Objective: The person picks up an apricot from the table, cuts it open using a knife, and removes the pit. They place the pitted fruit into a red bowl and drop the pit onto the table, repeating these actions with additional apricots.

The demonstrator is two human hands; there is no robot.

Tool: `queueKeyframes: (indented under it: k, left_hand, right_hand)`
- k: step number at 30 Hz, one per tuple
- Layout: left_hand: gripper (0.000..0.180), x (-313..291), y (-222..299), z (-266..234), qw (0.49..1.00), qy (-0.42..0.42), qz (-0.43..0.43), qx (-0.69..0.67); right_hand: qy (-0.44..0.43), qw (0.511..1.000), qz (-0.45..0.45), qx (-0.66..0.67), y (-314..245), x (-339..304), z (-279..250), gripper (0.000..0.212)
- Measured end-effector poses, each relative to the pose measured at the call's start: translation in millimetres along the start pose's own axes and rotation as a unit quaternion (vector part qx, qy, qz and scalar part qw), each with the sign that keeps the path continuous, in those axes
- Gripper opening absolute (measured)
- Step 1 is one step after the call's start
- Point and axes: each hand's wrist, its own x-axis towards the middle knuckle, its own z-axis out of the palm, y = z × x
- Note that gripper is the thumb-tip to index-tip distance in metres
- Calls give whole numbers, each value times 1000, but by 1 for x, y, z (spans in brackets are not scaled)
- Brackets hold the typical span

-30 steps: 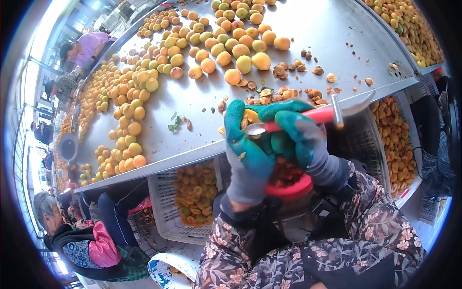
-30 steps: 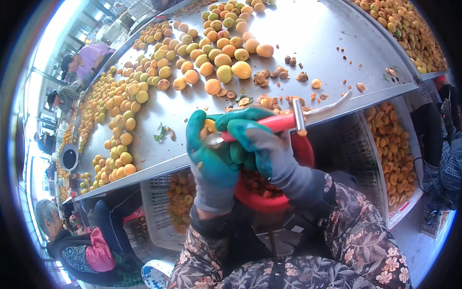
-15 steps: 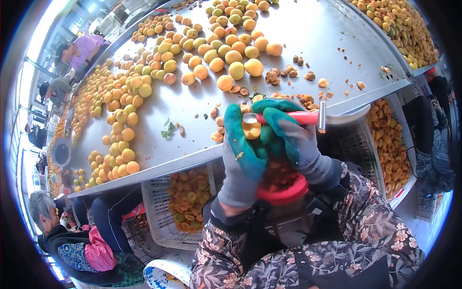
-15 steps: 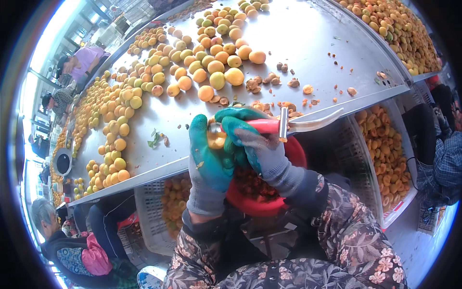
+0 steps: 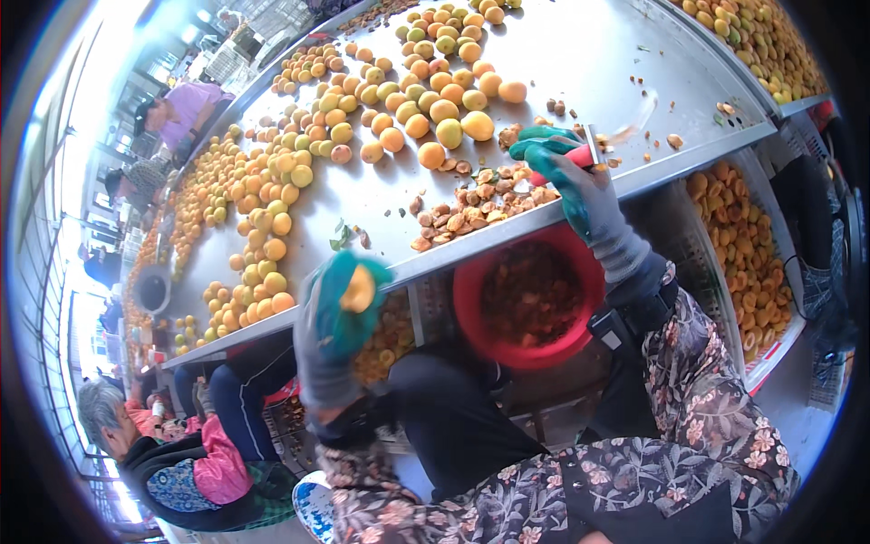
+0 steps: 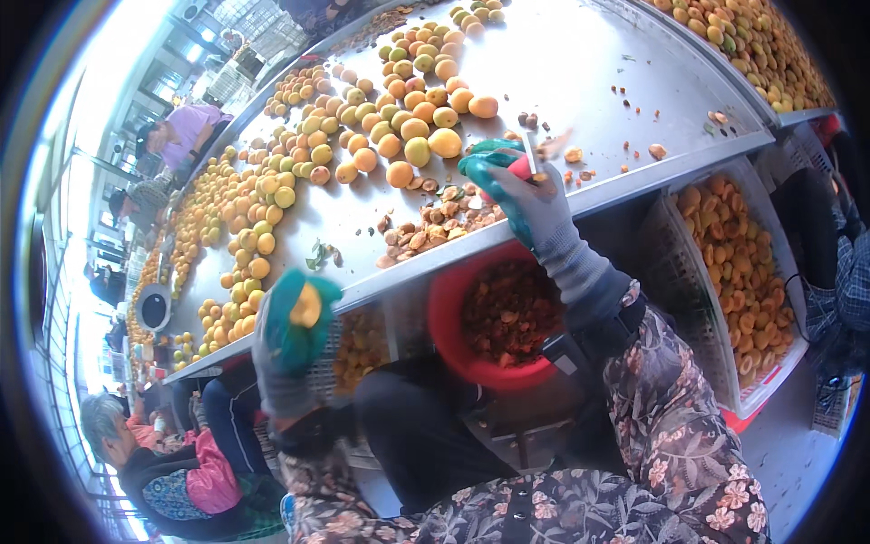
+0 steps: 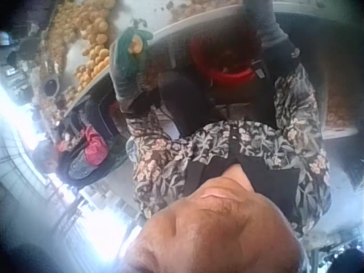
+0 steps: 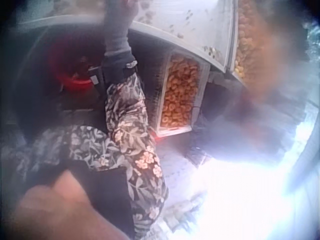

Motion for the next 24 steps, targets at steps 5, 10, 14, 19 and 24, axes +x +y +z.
queueKeyframes:
  k: [5, 10, 14, 19, 24]
  left_hand:
    - [61, -20, -2, -30, 933, -113, -151, 305]
    - [71, 86, -50, 54, 936, -91, -197, 276]
    - [62, 169, -96, 116, 865, -154, -338, 337]
    - [51, 184, -120, 122, 859, -183, -321, 354]
    - [42, 140, -50, 94, 943, -45, -237, -229]
  right_hand:
    - [36, 944, 177, 275, -9, -5, -18, 25]
    - [17, 919, 163, 358, -22, -9, -30, 25]
    - [-4, 909, 219, 355, -27, -12, -27, 28]
    - [-20, 897, 225, 379, -32, -10, -28, 26]
    - [18, 901, 265, 342, -36, -11, -30, 18]
